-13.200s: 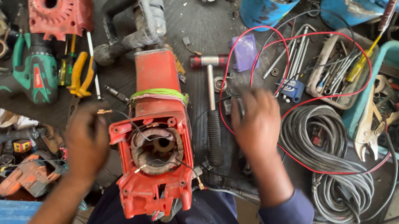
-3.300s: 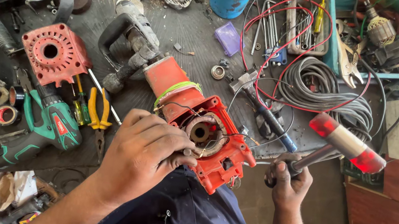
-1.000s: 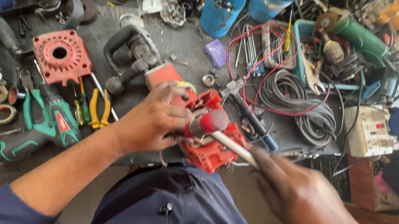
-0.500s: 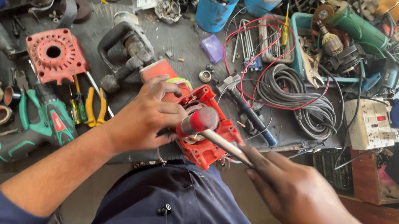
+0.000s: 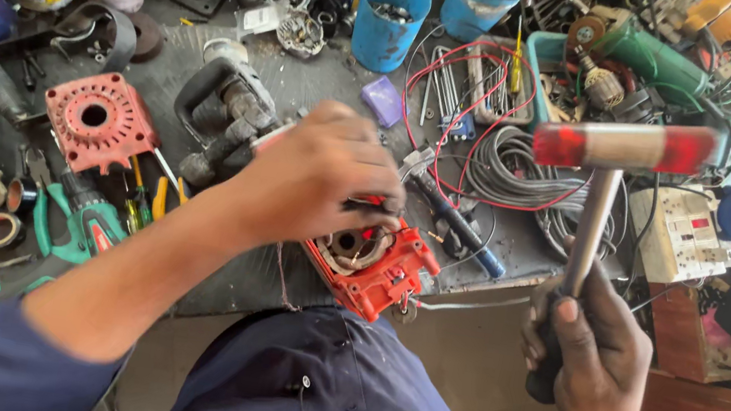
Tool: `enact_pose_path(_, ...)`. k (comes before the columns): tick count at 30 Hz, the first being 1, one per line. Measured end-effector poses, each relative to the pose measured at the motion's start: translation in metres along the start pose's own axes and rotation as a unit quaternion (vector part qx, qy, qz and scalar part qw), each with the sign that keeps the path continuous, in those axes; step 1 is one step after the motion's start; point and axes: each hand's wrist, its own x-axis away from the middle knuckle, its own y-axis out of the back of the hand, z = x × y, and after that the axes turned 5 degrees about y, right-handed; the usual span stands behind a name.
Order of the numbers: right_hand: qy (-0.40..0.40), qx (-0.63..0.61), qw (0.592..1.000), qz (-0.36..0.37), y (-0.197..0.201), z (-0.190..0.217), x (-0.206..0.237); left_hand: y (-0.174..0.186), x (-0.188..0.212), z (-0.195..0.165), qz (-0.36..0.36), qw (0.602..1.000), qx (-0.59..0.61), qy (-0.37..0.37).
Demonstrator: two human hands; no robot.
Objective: The person works on a red power tool housing on a cluttered workbench, prying at its internal components by hand, then uses a mallet to tap and drive parts out of the housing. They repeatedly reposition the housing, extract internal pieces, and handle small removed components and fasteners.
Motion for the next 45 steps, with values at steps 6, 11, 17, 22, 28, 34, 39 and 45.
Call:
enact_pose_path(6,-0.050,0.066,0.996,0.023,0.013,-0.003,0.001,-0.027,-0.030,0.029,0.131,0.991,0.022,0.008)
enact_pose_path(11,-0.071,0.126,0.989,0.027,0.018,-0.005,0.004,-0.031,-0.031,0.034,0.154,0.988,0.012,0.023)
enact_pose_path(17,-0.065,0.232,0.968,0.074,0.012,0.002,0.005,-0.037,-0.027,0.034,0.180,0.981,0.034,0.070)
enact_pose_path(22,0.113,0.383,0.909,0.120,-0.008,0.017,0.001,-0.036,-0.022,0.034,0.175,0.977,0.058,0.105)
enact_pose_path(28,0.004,0.545,0.828,0.132,-0.023,0.049,-0.004,-0.035,-0.027,0.033,0.199,0.971,0.071,0.115)
enact_pose_path(34,0.058,0.563,0.810,0.150,-0.031,0.053,-0.010,-0.032,-0.031,0.032,0.213,0.968,0.061,0.114)
enact_pose_path(39,0.125,0.525,0.838,0.084,-0.030,0.050,-0.009,-0.030,-0.031,0.030,0.238,0.963,0.055,0.116)
enact_pose_path(45,0.032,0.584,0.804,0.106,-0.035,0.042,-0.002,-0.034,-0.031,0.032,0.228,0.970,0.016,0.084)
